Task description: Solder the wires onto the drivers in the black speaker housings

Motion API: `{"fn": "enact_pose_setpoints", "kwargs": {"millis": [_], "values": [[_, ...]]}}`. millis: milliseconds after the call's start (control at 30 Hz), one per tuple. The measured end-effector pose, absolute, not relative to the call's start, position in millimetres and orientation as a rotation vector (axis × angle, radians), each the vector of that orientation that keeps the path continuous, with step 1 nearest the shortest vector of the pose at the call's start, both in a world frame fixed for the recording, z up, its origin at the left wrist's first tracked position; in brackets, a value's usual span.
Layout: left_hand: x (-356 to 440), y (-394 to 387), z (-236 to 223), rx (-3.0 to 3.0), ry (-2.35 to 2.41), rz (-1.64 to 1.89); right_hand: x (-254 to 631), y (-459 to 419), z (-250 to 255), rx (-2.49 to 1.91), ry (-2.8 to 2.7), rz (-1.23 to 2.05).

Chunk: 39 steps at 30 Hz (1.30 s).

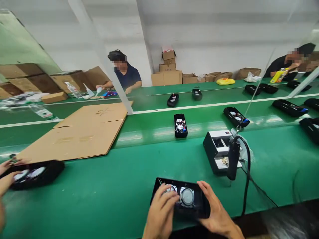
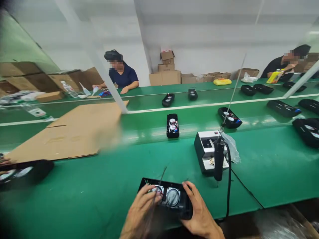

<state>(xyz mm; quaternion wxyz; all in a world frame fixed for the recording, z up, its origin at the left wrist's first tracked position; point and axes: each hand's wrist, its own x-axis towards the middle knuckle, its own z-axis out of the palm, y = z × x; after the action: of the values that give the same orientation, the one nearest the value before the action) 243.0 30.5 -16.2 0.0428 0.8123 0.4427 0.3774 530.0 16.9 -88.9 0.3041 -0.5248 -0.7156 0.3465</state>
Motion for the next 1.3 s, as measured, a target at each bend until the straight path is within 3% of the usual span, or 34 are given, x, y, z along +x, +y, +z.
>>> {"fn": "enact_pose_setpoints", "kwargs": {"millis": [167,300,567,700,867,1100,1300], "values": [[204,59,7,2.708,1.414,1.044,585,37,-17,-1.474,-1.990,1.158],[214,82,5,2.854,1.260,0.871,598,37,1,-1.449,-1.964,1.245],[252,85,33,2.808,1.046,1.075,563,35,20,-1.341,-1.502,0.914],[274,81,37,2.737,0.981,1.213,513,48,33,-1.228,-1.662,1.043],[266,68,28,2.537,1.190,1.264,497,63,31,-1.173,-1.724,0.913],[235,45,8,2.762,1.131,0.818,513,47,39,-1.117,-2.366,0.718],[245,45,-4,2.745,1.164,0.777,489,39,43,-1.275,-2.599,0.563]]}}
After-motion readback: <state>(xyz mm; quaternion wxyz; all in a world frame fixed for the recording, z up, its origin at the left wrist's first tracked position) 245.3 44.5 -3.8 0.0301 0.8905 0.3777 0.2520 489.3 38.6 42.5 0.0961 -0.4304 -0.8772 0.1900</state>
